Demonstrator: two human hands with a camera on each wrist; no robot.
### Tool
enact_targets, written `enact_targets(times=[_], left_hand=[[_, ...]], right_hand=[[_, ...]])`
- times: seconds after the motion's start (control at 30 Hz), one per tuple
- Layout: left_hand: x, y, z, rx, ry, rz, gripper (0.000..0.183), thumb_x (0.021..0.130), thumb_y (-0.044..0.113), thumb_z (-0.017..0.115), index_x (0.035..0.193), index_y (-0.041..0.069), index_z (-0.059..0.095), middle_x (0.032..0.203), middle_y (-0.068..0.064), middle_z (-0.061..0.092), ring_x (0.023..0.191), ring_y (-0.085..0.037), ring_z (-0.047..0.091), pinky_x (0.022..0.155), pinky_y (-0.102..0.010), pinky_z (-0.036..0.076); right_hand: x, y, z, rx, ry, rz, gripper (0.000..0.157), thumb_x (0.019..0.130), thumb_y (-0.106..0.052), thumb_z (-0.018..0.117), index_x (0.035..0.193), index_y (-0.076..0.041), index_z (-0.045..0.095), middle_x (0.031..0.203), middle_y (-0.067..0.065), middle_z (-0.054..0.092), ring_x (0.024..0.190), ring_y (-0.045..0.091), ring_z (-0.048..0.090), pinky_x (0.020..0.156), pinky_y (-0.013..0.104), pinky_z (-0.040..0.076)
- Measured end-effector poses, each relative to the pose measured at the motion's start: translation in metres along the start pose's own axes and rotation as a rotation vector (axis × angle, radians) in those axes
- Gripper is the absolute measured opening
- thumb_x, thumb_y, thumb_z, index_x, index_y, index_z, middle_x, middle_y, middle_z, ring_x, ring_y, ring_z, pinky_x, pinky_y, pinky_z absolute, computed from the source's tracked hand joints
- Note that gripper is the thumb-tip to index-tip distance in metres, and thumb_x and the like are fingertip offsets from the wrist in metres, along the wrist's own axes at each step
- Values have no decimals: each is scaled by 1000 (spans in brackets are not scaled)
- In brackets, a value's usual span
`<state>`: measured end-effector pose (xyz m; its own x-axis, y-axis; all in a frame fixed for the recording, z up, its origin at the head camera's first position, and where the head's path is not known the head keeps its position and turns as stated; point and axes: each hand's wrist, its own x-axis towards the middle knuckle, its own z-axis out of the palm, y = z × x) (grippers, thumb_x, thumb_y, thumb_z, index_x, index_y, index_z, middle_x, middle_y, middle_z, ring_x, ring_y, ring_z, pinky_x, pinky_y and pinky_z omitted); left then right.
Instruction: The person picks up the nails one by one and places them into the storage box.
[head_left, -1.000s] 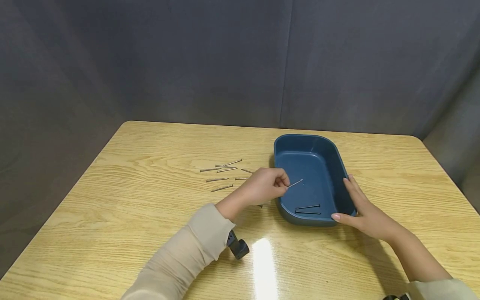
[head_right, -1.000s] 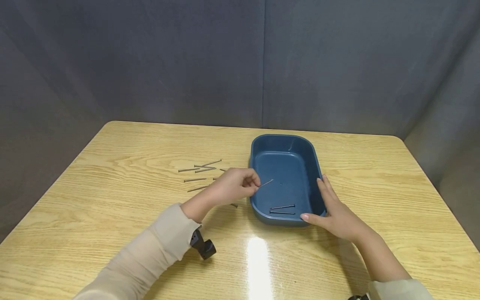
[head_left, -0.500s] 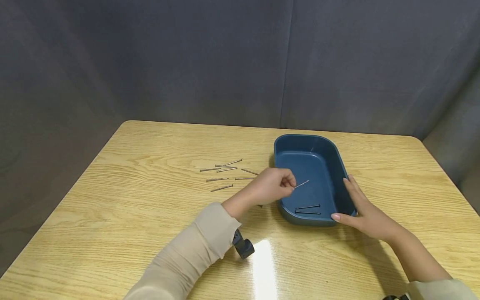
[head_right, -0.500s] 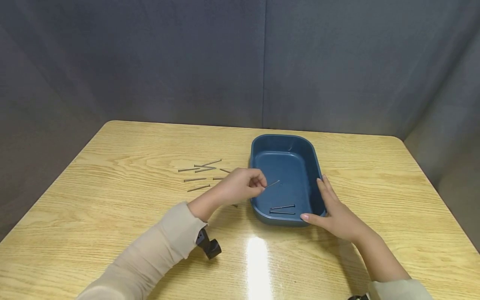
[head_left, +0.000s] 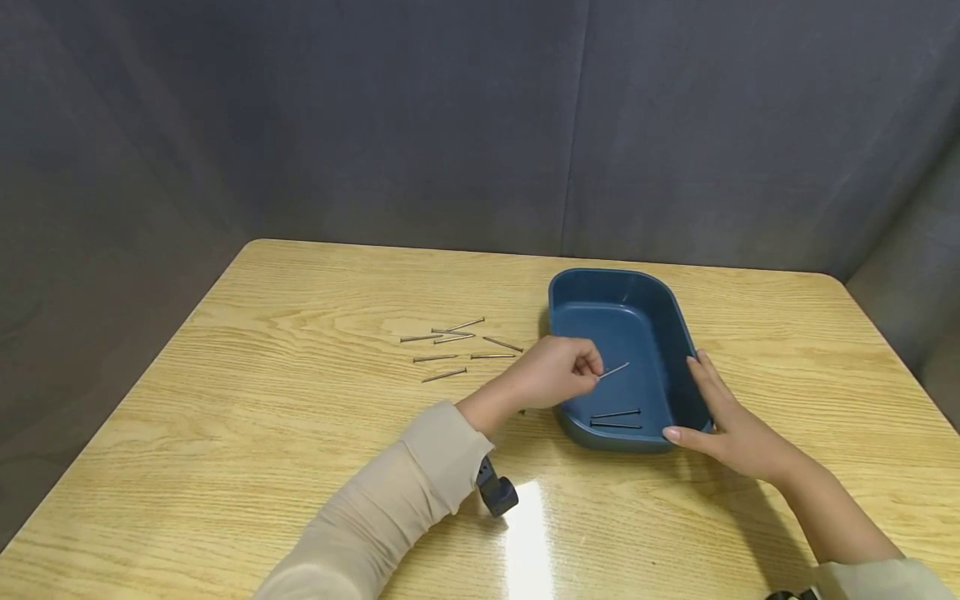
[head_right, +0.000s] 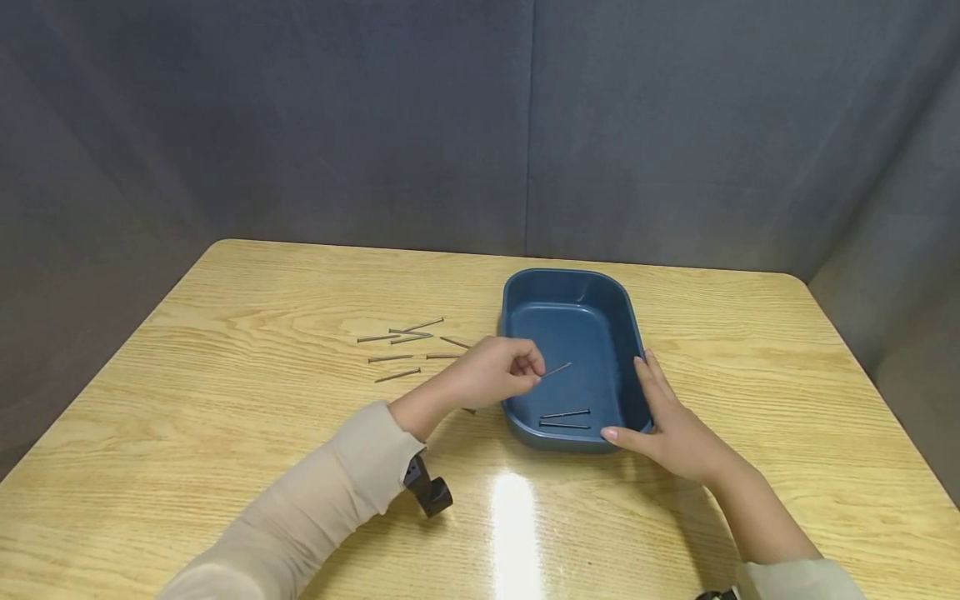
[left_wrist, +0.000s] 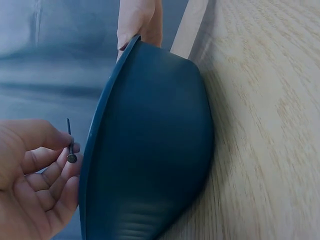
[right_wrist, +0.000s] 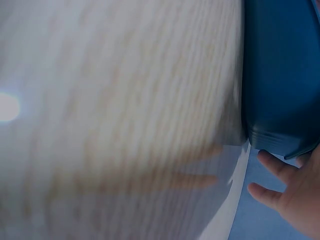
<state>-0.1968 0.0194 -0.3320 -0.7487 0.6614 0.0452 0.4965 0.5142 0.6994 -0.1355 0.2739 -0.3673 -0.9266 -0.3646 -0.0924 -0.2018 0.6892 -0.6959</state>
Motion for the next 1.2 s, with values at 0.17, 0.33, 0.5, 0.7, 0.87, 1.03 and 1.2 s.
enact_targets(times=[0.17, 0.33, 0.5, 0.7, 0.87, 1.03, 1.2], left_hand=[[3, 1, 1, 18, -9, -1, 11, 86, 5, 56, 94, 5, 63, 81, 2, 60, 68, -5, 48, 61, -13, 38], [7, 2, 4, 50, -24, -4, 10, 86, 6, 55, 93, 8, 62, 80, 4, 59, 67, -4, 46, 61, -12, 37], [10, 2, 7, 65, -39, 2, 10, 87, 6, 54, 93, 8, 62, 80, 3, 59, 66, -5, 45, 61, -13, 35], [14, 2, 10, 84, -50, 6, 10, 87, 7, 55, 93, 8, 62, 77, 4, 58, 64, -5, 45, 61, -13, 35], [18, 3, 12, 131, -70, 9, 10, 87, 9, 56, 95, 9, 63, 78, 6, 59, 65, -3, 45, 62, -12, 36], [19, 5, 14, 147, -88, 8, 10, 88, 10, 56, 95, 9, 62, 78, 5, 58, 65, -4, 46, 62, -12, 37], [22, 4, 16, 137, -98, 0, 9, 88, 10, 55, 94, 9, 62, 78, 5, 58, 64, -4, 47, 62, -13, 38]], right_hand=[[-1, 0, 0, 24, 4, 0, 96, 87, -26, 61, 145, -8, -13, 148, 19, -22, 133, 47, -13, 91, 72, 14], [-2, -1, 0, 36, 5, 4, 96, 87, -26, 61, 145, -10, -14, 148, 19, -22, 133, 46, -14, 92, 72, 10], [-2, 0, 0, 40, 1, 9, 96, 87, -27, 61, 145, -10, -14, 148, 19, -22, 133, 46, -14, 92, 72, 11], [-2, 0, 0, 35, -2, 11, 96, 87, -27, 61, 145, -10, -14, 148, 18, -22, 133, 46, -13, 92, 72, 12], [-2, 0, 0, 30, -2, 12, 96, 87, -26, 61, 145, -11, -14, 148, 18, -22, 133, 47, -12, 91, 72, 14], [-2, 0, 0, 36, -4, 11, 95, 87, -26, 60, 145, -11, -14, 148, 18, -22, 133, 47, -13, 90, 73, 13], [-2, 0, -1, 31, -3, 16, 95, 87, -27, 61, 145, -11, -13, 148, 18, -22, 133, 47, -13, 91, 73, 11]])
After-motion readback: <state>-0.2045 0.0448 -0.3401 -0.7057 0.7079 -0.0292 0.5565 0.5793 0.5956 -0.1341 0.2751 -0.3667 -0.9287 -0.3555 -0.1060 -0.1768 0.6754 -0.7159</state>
